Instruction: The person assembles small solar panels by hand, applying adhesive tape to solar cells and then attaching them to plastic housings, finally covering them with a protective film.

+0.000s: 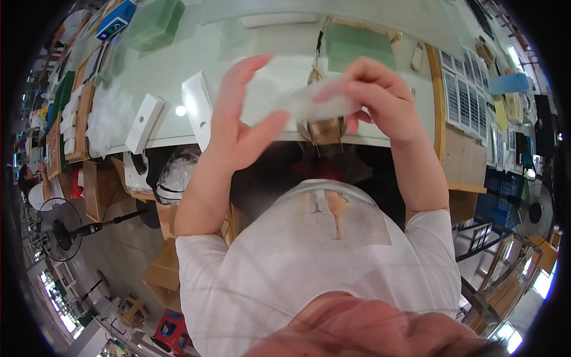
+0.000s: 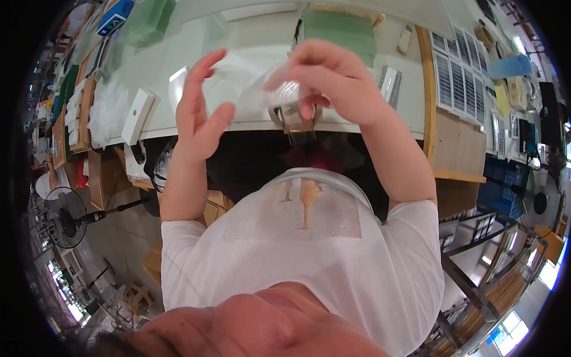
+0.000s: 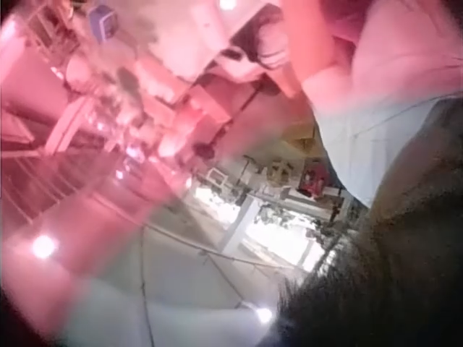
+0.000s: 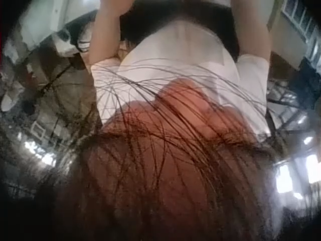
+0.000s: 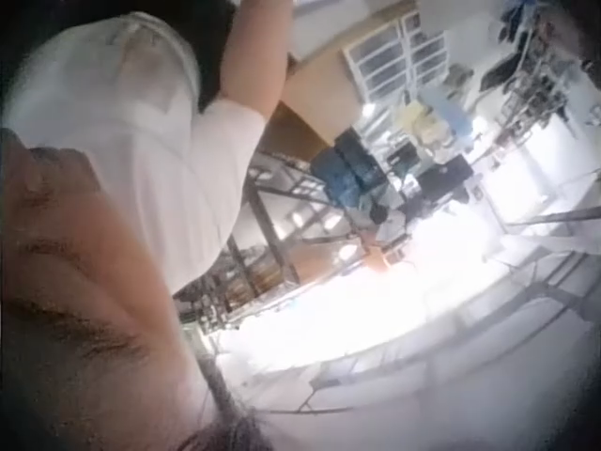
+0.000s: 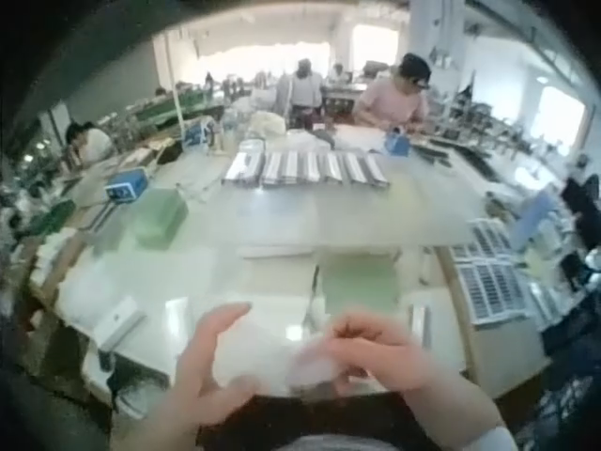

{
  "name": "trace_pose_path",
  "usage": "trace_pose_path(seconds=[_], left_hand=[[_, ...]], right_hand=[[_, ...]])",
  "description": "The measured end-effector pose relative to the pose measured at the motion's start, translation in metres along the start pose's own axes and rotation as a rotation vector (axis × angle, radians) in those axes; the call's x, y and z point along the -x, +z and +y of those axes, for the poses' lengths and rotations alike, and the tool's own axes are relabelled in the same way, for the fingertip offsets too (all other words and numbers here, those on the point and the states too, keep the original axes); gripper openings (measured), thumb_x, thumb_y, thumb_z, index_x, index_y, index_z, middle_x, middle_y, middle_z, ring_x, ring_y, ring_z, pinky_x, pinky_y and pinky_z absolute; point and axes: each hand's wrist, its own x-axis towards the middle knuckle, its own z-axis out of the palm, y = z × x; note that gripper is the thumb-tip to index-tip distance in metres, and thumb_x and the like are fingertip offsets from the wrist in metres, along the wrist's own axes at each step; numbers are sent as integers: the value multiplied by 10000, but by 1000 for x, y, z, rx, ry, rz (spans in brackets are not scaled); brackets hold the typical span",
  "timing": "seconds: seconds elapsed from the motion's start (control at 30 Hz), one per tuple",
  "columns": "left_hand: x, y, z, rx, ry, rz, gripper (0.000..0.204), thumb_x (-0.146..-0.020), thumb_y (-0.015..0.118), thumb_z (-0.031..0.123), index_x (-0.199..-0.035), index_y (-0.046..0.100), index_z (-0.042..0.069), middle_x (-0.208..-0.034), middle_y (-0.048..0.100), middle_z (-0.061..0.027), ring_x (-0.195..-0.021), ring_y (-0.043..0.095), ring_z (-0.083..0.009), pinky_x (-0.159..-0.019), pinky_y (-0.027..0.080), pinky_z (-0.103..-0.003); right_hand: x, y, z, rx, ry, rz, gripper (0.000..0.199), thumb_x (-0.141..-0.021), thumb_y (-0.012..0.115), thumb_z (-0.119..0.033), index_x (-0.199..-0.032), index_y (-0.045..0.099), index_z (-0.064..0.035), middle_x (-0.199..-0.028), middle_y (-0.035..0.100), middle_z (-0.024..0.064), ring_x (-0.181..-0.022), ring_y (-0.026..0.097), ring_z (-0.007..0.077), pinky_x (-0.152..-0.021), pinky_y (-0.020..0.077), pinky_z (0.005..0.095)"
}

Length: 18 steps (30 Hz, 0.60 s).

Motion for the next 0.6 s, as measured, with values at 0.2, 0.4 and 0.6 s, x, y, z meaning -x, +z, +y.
trace_pose_path(seconds=[0.2, 0.4, 0.6], left_hand=[[0, 23, 9, 588, -675, -377, 221, -862, 654, 136, -1032, 607, 2, -844, 638, -24, -684, 562, -71, -587, 441, -203], [-2, 49, 13, 824, -827, 70, 157, -868, 652, 150, -957, 638, 22, -805, 640, -32, -689, 570, -76, -518, 436, -221], [1, 62, -3, 751, -833, 141, 161, -869, 651, 153, -954, 652, 17, -816, 645, -36, -740, 585, -97, -578, 456, -229]], right_hand=[[8, 7, 4, -92, 240, -18, 144, -884, 576, -168, -935, 590, -34, -759, 613, 25, -536, 574, 73, -453, 377, 184], [27, 21, 35, -67, 245, 131, 429, -839, 666, -153, -1199, 492, 3, -885, 626, 48, -585, 507, 57, -483, 388, 202], [40, 21, 49, -131, 370, 305, 347, -863, 610, -44, -1184, 478, -29, -834, 642, 62, -591, 551, 74, -460, 392, 187]])
